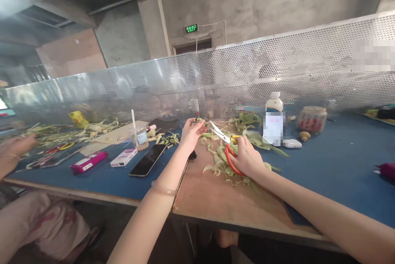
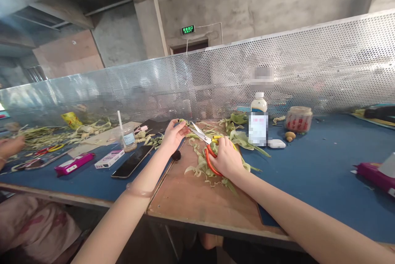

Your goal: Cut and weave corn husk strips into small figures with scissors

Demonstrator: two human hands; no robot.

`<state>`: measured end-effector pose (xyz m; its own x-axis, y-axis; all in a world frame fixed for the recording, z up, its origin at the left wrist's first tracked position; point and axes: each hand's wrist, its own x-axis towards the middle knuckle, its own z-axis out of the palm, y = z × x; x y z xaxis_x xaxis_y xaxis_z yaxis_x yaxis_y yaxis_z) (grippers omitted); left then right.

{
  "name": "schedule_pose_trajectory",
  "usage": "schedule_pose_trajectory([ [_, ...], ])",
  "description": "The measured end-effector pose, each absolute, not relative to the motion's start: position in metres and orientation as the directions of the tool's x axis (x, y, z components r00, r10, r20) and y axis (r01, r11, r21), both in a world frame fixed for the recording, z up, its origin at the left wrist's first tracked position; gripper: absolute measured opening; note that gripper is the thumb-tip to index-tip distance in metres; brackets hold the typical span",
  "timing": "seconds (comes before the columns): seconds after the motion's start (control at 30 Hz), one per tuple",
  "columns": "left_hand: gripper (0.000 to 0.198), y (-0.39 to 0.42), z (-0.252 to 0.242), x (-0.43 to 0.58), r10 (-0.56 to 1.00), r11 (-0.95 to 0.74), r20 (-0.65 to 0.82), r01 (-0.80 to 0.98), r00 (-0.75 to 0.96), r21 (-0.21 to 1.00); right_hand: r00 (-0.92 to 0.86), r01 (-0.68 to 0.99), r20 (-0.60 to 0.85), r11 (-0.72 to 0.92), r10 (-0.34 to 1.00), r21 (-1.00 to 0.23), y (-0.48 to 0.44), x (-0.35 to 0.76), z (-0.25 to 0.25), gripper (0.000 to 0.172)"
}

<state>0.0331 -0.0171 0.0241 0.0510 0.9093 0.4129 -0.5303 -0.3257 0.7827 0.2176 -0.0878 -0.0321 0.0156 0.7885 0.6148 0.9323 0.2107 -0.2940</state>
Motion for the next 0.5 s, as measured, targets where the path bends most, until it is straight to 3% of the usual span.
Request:
schedule_pose_trajectory([
  [0.2, 0.03, -0.014, 0.033, 0.026, 0.906, -0.37, 0.422, -0.553, -0.036, 0.746, 0.064, 0.906, 0.585, 0.199, 0.808, -0.373, -0.085, 0.222, -0.028, 0.027],
  [0.33, 0.047, -0.047, 0.061, 0.009, 0.79, -0.495, 0.607, -0.491, 0.089, 0.716, 0.07, 0.913, 0.593, 0.188, 0.802, -0.362, -0.082, 0.225, -0.03, 0.027],
  [0.4, 0.048, -0.071, 0.072, -0.008, 0.766, -0.461, 0.614, -0.503, 0.191, 0.731, 0.063, 0.915, 0.601, 0.194, 0.797, -0.354, -0.08, 0.225, -0.032, 0.026],
  [0.5, 0.039, -0.101, 0.073, -0.038, 0.667, -0.536, 0.734, -0.601, 0.127, 0.592, 0.041, 0.917, 0.593, 0.205, 0.804, -0.343, -0.079, 0.223, -0.035, 0.026],
])
